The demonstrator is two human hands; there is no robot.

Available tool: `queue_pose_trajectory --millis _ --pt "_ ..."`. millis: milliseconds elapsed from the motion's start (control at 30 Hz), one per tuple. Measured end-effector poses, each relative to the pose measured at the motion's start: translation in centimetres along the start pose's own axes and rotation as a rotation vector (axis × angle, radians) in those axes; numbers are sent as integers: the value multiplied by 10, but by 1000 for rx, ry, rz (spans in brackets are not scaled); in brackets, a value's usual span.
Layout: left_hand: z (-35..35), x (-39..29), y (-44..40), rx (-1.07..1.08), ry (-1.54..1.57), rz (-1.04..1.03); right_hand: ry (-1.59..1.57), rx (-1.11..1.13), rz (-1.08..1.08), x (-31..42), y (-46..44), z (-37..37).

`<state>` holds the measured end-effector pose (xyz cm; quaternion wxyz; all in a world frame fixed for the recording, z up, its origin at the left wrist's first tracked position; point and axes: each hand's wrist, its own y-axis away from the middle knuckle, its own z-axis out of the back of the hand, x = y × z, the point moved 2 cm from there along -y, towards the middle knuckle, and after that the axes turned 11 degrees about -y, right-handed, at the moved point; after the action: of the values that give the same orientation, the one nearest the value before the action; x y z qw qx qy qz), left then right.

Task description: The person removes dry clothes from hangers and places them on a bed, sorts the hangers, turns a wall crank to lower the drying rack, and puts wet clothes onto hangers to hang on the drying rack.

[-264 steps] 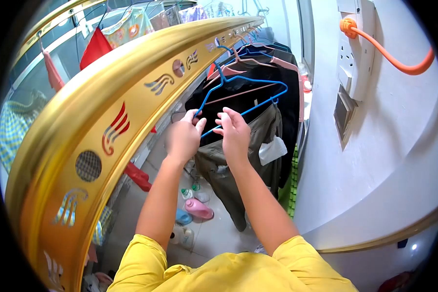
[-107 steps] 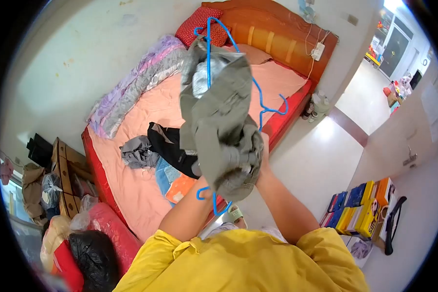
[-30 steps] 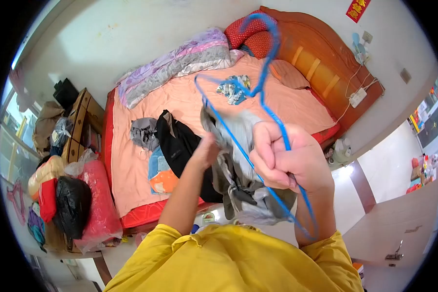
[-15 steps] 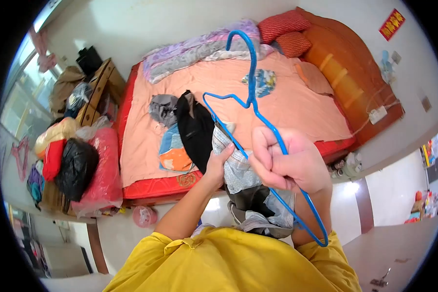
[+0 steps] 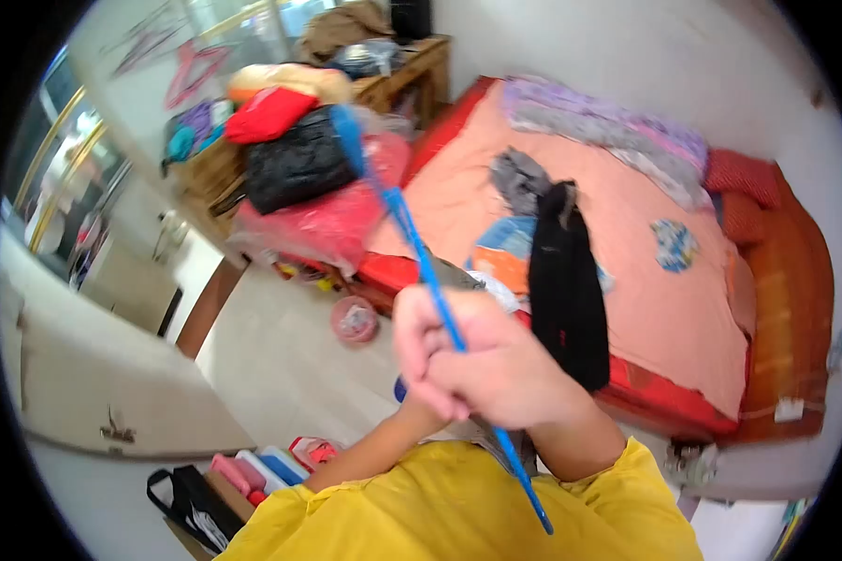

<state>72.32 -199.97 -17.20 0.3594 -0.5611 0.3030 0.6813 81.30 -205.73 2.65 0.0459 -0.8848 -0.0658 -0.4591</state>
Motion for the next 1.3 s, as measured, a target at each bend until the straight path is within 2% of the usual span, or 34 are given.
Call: queue_pose_trajectory --millis 67,167,267,300,367,433,467,500,567,633,700,733,767,833,867,933,967,1000,1067,1133,1167,1233,1267,1300 --pt "39 13 28 195 -44 7 90 -39 88 -18 -46 -23" --pt "70 4 75 81 -69 114 81 4 147 -62 -113 -72" --pt "101 50 104 -29 72 228 88 99 102 -98 -164 -117" --pt "120 67 107 -214 149 171 62 98 95 -109 -179 -127" --pt "166 62 119 -433 220 104 38 127 75 -123 -210 -145" --pt "218 12 138 -552 383 360 33 192 65 -133 -240 -162" --pt "231 -1 143 -671 498 351 28 227 47 -139 -255 -172" --pt "248 9 148 -697 500 341 31 252 38 -145 -271 -182" --pt "285 28 157 -788 170 300 29 315 -13 -155 -305 -202" --pt "326 36 161 -850 219 325 24 345 -27 -166 -342 -220" --pt "376 58 161 -943 346 205 38 330 -41 -180 -386 -235" --pt "408 65 164 -842 227 245 47 357 -43 -188 -410 -242" --pt "441 77 166 -866 227 227 71 339 -40 -198 -437 -248" --pt "508 86 169 -850 -475 161 99 346 -37 -219 -491 -259" --pt "540 90 170 -873 -477 156 122 337 -53 -227 -519 -265" --pt "606 47 180 -1203 -595 125 165 316 -47 -247 -581 -277" --pt "633 34 185 -1208 -600 123 165 294 -49 -254 -612 -283" --pt "655 26 186 -997 -304 90 183 299 -69 -259 -643 -288" --pt "687 6 175 -781 -11 60 204 306 -98 -263 -695 -300" --pt "710 -18 156 -663 -364 -24 212 341 -66 -265 -738 -320" --pt "725 -21 155 -670 -365 -13 205 347 -74 -268 -758 -329" --pt "759 -20 152 -715 -88 68 194 394 -32 -273 -800 -349" --pt "777 -7 149 -809 -37 -42 203 400 -36 -273 -819 -360" --pt "799 -6 149 -817 -47 -51 205 413 -28 -274 -838 -371"
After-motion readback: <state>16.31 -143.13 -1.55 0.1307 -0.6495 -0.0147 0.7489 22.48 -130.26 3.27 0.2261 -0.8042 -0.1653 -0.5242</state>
